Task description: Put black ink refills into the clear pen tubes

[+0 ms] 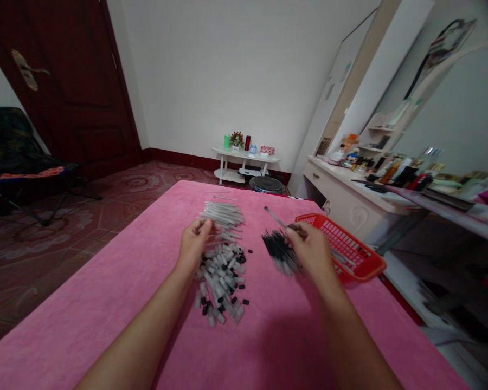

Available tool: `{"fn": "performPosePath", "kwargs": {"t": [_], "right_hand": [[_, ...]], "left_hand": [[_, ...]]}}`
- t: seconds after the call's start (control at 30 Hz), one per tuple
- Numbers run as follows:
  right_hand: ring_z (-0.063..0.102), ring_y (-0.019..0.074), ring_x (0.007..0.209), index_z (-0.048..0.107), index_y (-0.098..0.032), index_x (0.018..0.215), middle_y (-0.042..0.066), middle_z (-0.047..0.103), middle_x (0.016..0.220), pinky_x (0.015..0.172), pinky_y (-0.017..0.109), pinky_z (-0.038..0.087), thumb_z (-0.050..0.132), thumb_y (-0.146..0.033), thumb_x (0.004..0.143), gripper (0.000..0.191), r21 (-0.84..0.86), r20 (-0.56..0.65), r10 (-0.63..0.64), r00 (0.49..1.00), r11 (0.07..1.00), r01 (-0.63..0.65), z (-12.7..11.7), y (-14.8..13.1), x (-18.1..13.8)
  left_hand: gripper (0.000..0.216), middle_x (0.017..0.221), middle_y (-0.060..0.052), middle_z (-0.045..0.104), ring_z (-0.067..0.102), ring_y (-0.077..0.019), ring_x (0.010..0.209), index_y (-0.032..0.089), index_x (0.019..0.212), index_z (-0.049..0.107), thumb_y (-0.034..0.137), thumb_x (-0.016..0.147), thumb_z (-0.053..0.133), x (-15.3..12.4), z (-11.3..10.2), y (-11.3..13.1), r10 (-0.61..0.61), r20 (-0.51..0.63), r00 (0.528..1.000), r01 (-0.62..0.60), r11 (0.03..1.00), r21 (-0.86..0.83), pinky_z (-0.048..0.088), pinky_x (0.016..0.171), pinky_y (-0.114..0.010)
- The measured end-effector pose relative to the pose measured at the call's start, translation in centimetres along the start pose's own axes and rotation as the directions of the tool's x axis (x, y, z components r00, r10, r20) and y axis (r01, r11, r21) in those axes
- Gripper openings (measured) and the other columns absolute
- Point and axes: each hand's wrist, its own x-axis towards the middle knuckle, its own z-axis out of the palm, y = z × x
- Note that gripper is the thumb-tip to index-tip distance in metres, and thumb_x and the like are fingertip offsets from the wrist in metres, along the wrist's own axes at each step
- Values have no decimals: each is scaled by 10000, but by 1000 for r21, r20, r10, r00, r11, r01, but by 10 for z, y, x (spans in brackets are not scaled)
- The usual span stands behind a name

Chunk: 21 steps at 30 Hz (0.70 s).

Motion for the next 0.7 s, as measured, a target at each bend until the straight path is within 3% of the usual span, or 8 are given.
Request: {"fn": "performPosePath", "kwargs": {"t": [0.07,0.13,0.23,0.33,0.43,0.5,0.6,0.7], "right_hand": [[620,212,716,667,-178,865,94,687,784,613,286,417,503,-386,780,279,-236,-191,30,981,969,-76,-29,15,10],[624,261,755,688,-199,893,114,691,799,597,314,400,491,-432,782,324,-411,-312,116,943,878,-244,-52,31,15],[628,309,800,692,-230,960,140,692,881,574,340,395,485,-464,772,365,-520,-355,230,906,757,-396,-72,57,18],[630,327,835,698,-212,976,172,685,926,587,358,413,481,-470,768,396,-559,-327,326,887,690,-460,-76,77,18],[630,330,872,673,-191,1049,178,681,968,632,373,435,492,-433,767,413,-567,-308,312,899,699,-437,-74,85,18],[632,308,885,658,-185,1070,159,682,987,665,364,447,505,-401,766,403,-531,-310,238,921,760,-375,-72,82,18],[638,253,860,676,-165,1004,126,692,961,707,326,456,517,-367,767,350,-415,-289,102,952,882,-221,-66,68,19],[641,219,816,690,-144,947,108,703,910,720,301,457,517,-348,774,320,-291,-200,-7,980,955,-53,-52,48,18]], "left_hand": [[389,751,-60,680,641,-142,662,138,821,622,498,684,670,10,-18,-2,55,-142,988,-54,998,15,491,571,-205],[367,722,-40,667,624,-120,623,138,812,621,475,677,675,17,-32,-5,85,-264,961,-84,996,14,480,558,-193],[346,697,-28,656,598,-104,571,131,815,616,438,669,676,21,-44,-12,72,-346,935,-79,997,-5,477,544,-192],[332,686,-24,649,588,-102,556,123,805,611,412,654,678,20,-46,-19,38,-344,938,-53,998,-34,480,537,-197],[319,690,-23,646,589,-107,555,120,810,608,396,659,662,20,-46,-26,22,-318,948,-33,999,-28,484,531,-207],[315,702,-24,649,593,-115,558,121,819,604,396,670,642,21,-47,-29,21,-320,947,-27,1000,-14,496,534,-228],[324,716,-31,654,598,-125,556,119,844,603,408,696,601,23,-48,-35,45,-333,942,-32,998,45,513,556,-264],[379,777,-63,676,623,-146,605,111,915,604,441,744,529,25,-51,-41,115,-281,953,-51,973,226,516,590,-278]]}}
